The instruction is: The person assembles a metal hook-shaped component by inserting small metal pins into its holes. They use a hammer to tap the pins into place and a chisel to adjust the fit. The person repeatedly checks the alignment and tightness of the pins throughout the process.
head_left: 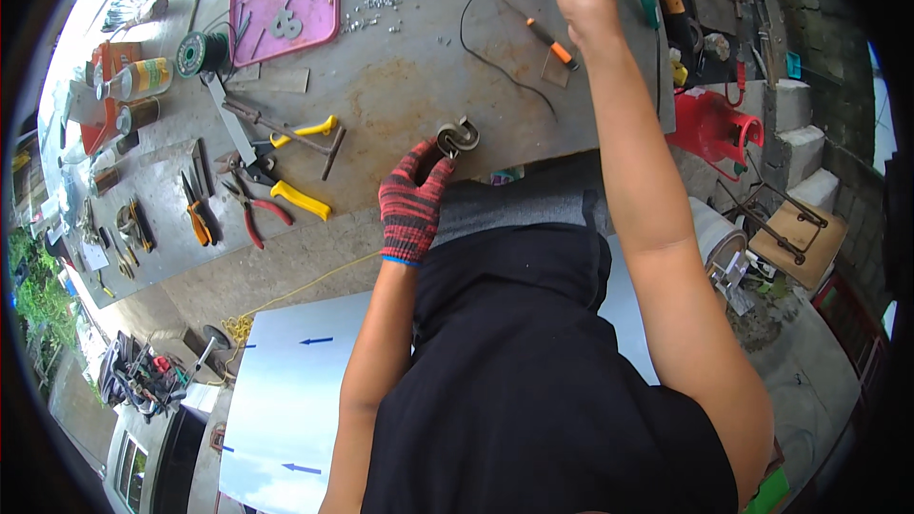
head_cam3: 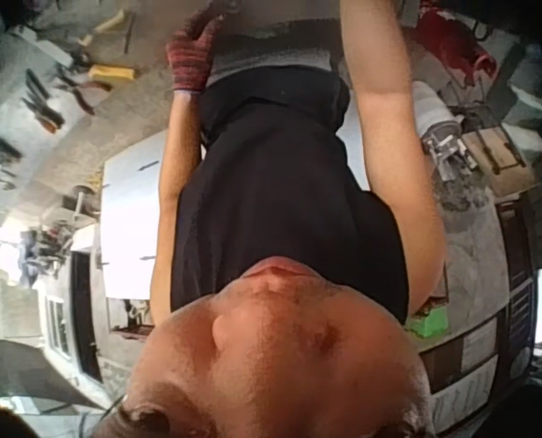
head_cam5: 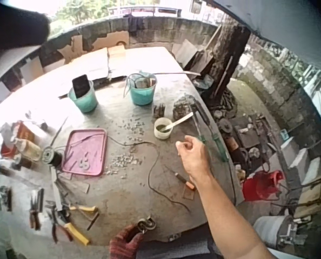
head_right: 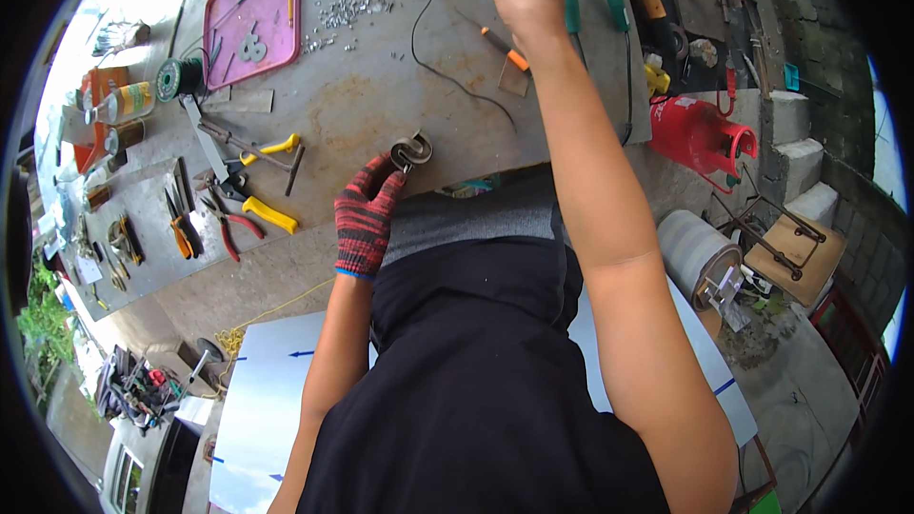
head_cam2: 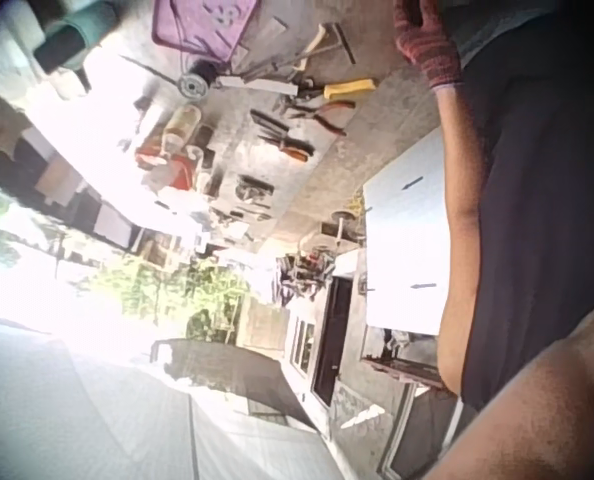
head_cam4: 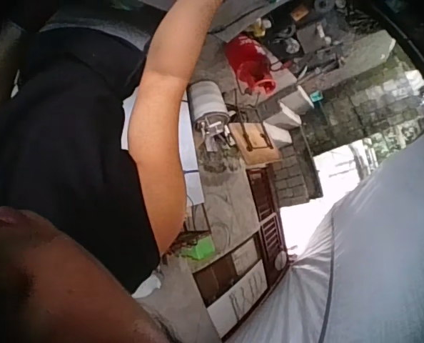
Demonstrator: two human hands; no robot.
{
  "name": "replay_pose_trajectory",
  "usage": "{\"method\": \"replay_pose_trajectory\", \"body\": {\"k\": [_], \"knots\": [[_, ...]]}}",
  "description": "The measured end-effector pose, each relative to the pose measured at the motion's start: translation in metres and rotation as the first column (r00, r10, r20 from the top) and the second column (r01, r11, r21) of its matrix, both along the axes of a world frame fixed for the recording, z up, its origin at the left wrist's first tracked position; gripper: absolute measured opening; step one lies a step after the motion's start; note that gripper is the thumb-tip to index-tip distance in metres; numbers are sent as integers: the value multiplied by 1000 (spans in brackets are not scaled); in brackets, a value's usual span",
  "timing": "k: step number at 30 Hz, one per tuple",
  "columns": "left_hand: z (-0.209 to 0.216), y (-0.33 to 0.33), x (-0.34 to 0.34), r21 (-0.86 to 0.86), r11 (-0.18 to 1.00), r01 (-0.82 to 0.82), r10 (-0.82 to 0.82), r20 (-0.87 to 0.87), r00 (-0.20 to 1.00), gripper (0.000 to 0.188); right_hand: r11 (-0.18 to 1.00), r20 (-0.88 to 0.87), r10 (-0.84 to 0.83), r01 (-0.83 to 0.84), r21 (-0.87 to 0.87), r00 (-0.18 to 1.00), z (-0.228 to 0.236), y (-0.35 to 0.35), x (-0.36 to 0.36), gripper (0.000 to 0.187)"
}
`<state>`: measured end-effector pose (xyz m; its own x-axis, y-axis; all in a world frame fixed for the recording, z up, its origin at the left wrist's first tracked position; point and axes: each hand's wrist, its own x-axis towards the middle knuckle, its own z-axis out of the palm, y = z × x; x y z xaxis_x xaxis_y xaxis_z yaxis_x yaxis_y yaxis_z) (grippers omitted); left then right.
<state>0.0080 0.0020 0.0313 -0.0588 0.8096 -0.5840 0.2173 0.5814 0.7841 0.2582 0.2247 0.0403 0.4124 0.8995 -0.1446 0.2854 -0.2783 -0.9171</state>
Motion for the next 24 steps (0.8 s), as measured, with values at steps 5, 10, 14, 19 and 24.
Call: {"method": "replay_pose_trajectory", "body": {"k": [5,10,14,19,24], "knots": [[3,0,0,-7,1000,-4,4,-9,1000,45,1000,-93,-7,7,-7,996,-14,17,-1,69],[2,0,0,-19,1000,3,-3,-10,1000,44,994,-135,-108,105,-27,985,-18,47,-5,46],[0,0,0,-2,1000,1,-1,4,1000,44,993,26,-104,105,-57,994,-5,75,3,25],[0,0,0,-15,1000,-3,4,13,1000,45,991,404,-129,102,89,905,-3,84,0,21],[0,1,0,-20,1000,3,-2,12,1000,45,988,512,-14,-66,138,859,13,72,-2,20]]}}
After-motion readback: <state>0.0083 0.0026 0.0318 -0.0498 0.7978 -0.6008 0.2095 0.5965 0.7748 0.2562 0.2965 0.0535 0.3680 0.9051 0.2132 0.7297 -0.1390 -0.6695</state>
